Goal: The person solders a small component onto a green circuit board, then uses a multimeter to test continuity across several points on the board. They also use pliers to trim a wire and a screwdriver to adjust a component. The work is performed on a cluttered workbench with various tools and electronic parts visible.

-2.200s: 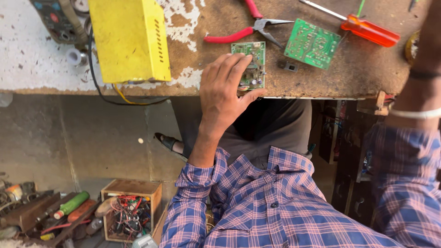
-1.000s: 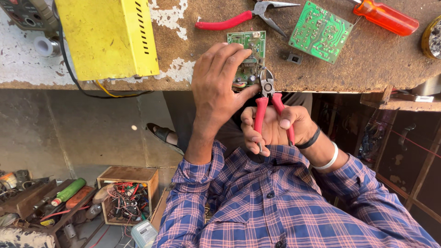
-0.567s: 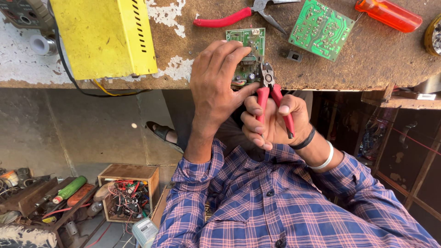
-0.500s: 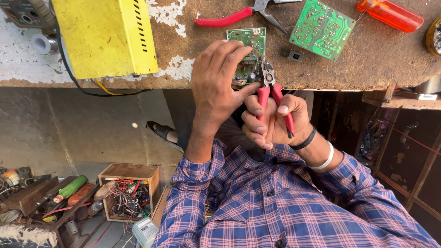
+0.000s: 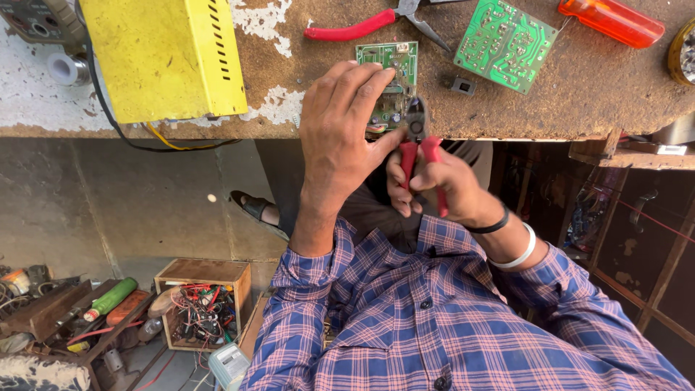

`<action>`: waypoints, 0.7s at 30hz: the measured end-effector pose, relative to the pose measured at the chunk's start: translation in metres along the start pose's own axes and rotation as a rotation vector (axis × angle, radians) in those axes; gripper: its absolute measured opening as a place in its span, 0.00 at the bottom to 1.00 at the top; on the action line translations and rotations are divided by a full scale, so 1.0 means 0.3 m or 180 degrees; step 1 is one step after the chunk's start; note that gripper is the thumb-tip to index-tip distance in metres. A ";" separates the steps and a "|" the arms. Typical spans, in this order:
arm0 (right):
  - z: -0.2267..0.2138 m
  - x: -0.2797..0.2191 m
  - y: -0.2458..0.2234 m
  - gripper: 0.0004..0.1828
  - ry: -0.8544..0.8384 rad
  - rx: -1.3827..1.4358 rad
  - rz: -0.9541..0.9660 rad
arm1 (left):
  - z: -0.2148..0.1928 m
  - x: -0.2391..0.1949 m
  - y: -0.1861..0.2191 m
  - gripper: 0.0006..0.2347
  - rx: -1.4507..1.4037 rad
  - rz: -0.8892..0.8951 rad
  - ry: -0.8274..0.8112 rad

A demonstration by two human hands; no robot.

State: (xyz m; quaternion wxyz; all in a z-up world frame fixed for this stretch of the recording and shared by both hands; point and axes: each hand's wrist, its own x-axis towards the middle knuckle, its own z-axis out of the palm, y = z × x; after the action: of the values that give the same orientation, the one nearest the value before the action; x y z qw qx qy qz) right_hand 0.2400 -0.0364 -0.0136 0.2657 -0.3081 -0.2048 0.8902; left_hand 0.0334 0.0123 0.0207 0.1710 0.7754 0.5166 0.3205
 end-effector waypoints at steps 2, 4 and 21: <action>0.008 0.010 -0.004 0.16 -0.0122 0.0023 0.0120 | -0.006 0.000 -0.001 0.34 -0.0025 -0.0022 -0.0027; 0.020 0.009 -0.012 0.15 -0.0177 -0.0002 0.0196 | -0.007 0.000 0.004 0.34 -0.0029 -0.0031 -0.0069; -0.203 -0.275 -0.410 0.22 0.0485 -0.0387 -0.2319 | 0.012 0.016 0.042 0.30 0.0300 0.0083 -0.0047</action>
State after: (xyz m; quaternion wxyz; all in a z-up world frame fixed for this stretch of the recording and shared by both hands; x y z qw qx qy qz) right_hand 0.3780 0.0218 0.0435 0.5606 -0.2957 -0.3331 0.6981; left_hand 0.0458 0.0118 0.0270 0.1340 0.7916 0.5197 0.2923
